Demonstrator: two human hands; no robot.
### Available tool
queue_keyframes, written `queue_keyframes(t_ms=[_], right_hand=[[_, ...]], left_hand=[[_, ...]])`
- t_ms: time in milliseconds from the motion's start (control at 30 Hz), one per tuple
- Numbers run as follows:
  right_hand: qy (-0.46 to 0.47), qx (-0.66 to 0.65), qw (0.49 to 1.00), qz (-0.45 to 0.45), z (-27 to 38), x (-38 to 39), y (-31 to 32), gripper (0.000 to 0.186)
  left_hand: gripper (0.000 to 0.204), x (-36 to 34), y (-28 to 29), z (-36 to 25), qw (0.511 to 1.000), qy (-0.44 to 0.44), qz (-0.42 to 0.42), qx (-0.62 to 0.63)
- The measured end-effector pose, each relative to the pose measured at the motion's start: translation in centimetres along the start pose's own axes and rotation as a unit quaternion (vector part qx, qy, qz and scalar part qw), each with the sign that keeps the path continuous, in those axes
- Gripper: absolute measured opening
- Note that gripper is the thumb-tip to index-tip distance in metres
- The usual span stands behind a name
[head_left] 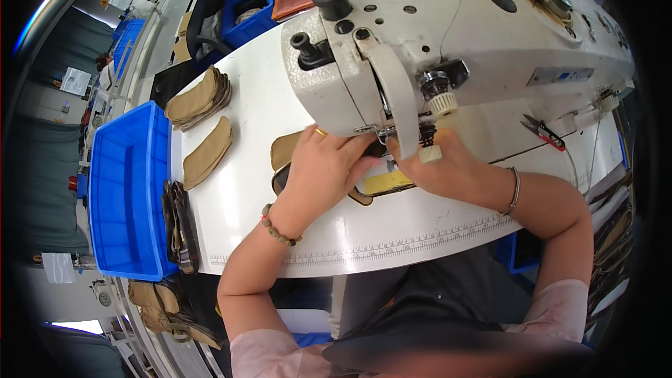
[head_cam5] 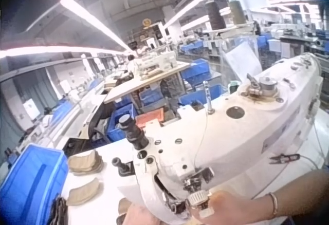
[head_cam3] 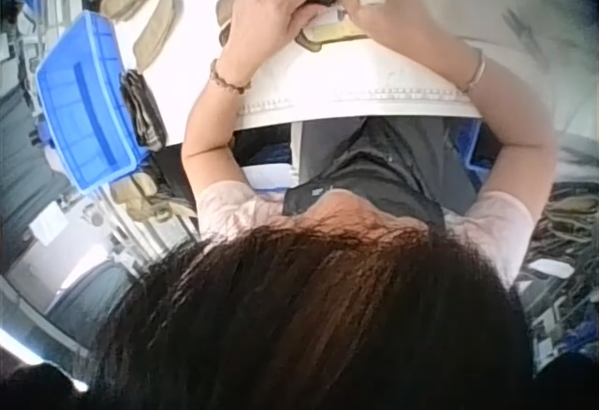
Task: Sew lining and components on shoe uppers using an industrial sewing machine.
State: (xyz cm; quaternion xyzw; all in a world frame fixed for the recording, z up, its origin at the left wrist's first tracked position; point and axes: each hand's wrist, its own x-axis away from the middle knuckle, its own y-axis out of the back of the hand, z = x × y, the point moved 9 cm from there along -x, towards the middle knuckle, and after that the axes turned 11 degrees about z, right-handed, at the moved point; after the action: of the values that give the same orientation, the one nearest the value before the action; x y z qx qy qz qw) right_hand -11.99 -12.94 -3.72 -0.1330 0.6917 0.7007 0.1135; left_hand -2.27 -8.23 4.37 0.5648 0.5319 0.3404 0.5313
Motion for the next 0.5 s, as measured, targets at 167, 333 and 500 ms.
queue_keyframes(t_ms=[167, 333, 500], right_hand=[[-0.079, -0.018, 0.997, 0.011, -0.7, -0.6, 1.4, 0.024], [-0.161, -0.161, 0.974, -0.011, -2.8, -0.3, 0.0, 0.015], [-0.144, -0.128, 0.981, -0.018, -2.6, -0.3, 0.8, 0.013]], left_hand=[[0.032, 0.2, -1.4, 0.1, 0.999, -0.02, -0.007, -0.039], [0.02, 0.1, -1.2, 1.4, 1.0, 0.011, -0.026, 0.011], [0.021, 0.1, -1.6, 2.4, 0.999, 0.024, -0.027, 0.035]])
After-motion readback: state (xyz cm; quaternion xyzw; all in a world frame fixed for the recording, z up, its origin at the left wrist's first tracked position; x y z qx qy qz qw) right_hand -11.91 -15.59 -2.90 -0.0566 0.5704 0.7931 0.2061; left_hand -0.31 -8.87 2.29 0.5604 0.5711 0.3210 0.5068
